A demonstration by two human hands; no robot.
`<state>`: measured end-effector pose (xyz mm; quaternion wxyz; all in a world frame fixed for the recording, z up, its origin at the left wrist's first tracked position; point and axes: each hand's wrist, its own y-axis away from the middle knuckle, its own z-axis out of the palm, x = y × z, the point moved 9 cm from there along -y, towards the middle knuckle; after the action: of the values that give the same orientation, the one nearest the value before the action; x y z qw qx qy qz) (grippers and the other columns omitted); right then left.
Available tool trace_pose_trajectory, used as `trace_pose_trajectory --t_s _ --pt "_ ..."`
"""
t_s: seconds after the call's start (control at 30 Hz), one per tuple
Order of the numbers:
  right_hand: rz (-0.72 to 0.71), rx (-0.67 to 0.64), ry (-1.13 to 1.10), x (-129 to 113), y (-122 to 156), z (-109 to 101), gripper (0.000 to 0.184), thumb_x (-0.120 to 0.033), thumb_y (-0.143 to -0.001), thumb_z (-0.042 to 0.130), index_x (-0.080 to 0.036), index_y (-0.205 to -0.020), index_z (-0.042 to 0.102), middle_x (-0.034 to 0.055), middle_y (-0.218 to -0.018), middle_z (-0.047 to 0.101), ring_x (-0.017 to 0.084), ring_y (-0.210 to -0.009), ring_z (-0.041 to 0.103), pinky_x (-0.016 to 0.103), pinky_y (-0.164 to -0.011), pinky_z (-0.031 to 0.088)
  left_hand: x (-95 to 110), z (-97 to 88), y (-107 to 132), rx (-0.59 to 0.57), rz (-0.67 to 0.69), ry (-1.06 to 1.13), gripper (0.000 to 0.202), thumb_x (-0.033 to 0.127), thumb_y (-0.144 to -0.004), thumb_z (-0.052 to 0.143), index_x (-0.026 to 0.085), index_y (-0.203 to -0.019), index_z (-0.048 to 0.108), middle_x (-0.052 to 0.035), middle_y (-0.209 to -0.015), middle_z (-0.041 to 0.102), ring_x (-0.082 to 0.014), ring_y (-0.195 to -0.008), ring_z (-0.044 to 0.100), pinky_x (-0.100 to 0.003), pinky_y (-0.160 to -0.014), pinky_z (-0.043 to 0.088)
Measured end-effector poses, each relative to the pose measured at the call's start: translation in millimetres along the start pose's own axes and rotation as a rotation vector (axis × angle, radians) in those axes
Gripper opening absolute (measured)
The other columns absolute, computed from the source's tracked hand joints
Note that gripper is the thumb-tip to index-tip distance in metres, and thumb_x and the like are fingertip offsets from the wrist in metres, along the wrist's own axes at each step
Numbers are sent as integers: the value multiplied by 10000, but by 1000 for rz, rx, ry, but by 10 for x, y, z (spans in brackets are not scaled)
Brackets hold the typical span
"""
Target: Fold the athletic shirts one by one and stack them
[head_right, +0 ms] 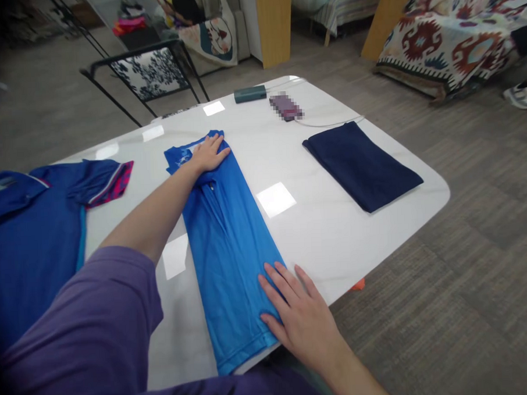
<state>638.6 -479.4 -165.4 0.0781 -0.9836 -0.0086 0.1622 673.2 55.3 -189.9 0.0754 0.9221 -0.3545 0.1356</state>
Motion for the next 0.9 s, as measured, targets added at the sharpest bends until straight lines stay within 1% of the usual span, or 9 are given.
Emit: trace_pose_trajectory --t_s 0.1,0.2,0.33,0.4,0.47,0.57,0.7,0.8,0.9 --pt "43 -25 -5 39 5 44 891 -510 -1141 576 -394 -1901 126 3 -1854 434 334 -1683 520 681 -1289 580 -126 11 -93 19 -37 -25 999 809 -1082 393 215 -1878 284 -121 -1955 206 -394 -1816 122 -686 -1452 96" --pt "38 -39 -15 35 -39 22 871 -515 -1161 574 -320 -1903 162 56 -1885 374 348 -1704 489 673 -1336 516 -55 -71 -75 40 -21 -13 1023 843 -1094 308 176 -1870 296 -134 -1947 232 -399 -1815 102 -692 -1452 40" --pt "-2 -47 -64 34 -53 -97 919 -571 -1139 642 -318 -1899 191 75 -1886 387 372 -1707 477 649 -1381 453 254 -354 405 183 31 48 958 824 -1130 259 197 -1848 355 -117 -1930 286 -355 -1824 104 -606 -1472 17" --pt "-36 -54 -100 32 5 -162 951 -602 -1116 671 -364 -1897 183 57 -1872 423 382 -1691 499 660 -1373 463 454 -443 976 196 80 61 884 775 -1146 288 225 -1828 405 -105 -1910 340 -368 -1814 160 -611 -1477 70" --pt "-78 -57 -121 31 108 -210 992 -638 -1082 714 -387 -1892 197 54 -1859 454 392 -1667 529 666 -1367 467 666 -437 1780 136 144 66 790 698 -1145 358 261 -1790 493 -94 -1862 434 -393 -1778 285 -626 -1473 194" --pt "-138 -56 -101 57 295 -217 1032 -686 -1041 763 -338 -1877 270 101 -1855 467 386 -1654 539 647 -1389 426 949 -279 3247 -6 209 104 653 614 -1093 523 404 -1701 632 -68 -1733 603 -363 -1653 522 -536 -1403 449" --pt "-223 -49 -35 89 504 -137 975 -600 -1048 787 -292 -1854 331 134 -1840 488 356 -1676 507 617 -1383 403 1252 47 4927 -64 283 129 674 604 -1043 707 492 -1701 615 -43 -1704 641 -307 -1591 612 -483 -1371 514" --pt "-287 -40 35 85 610 -100 821 -348 -1062 779 -319 -1806 434 94 -1811 540 317 -1648 545 564 -1333 435 1383 274 5585 13 348 76 779 606 -1034 773 345 -1743 584 -95 -1743 603 -330 -1646 558 -563 -1410 455" --pt "-328 -25 81 56 689 -135 688 -135 -1037 733 -364 -1673 607 31 -1733 639 270 -1541 649 515 -1268 449 1399 403 5850 144 359 42 557 374 -1107 734 262 -1649 673 -102 -1691 658 -312 -1625 586 -577 -1378 475"
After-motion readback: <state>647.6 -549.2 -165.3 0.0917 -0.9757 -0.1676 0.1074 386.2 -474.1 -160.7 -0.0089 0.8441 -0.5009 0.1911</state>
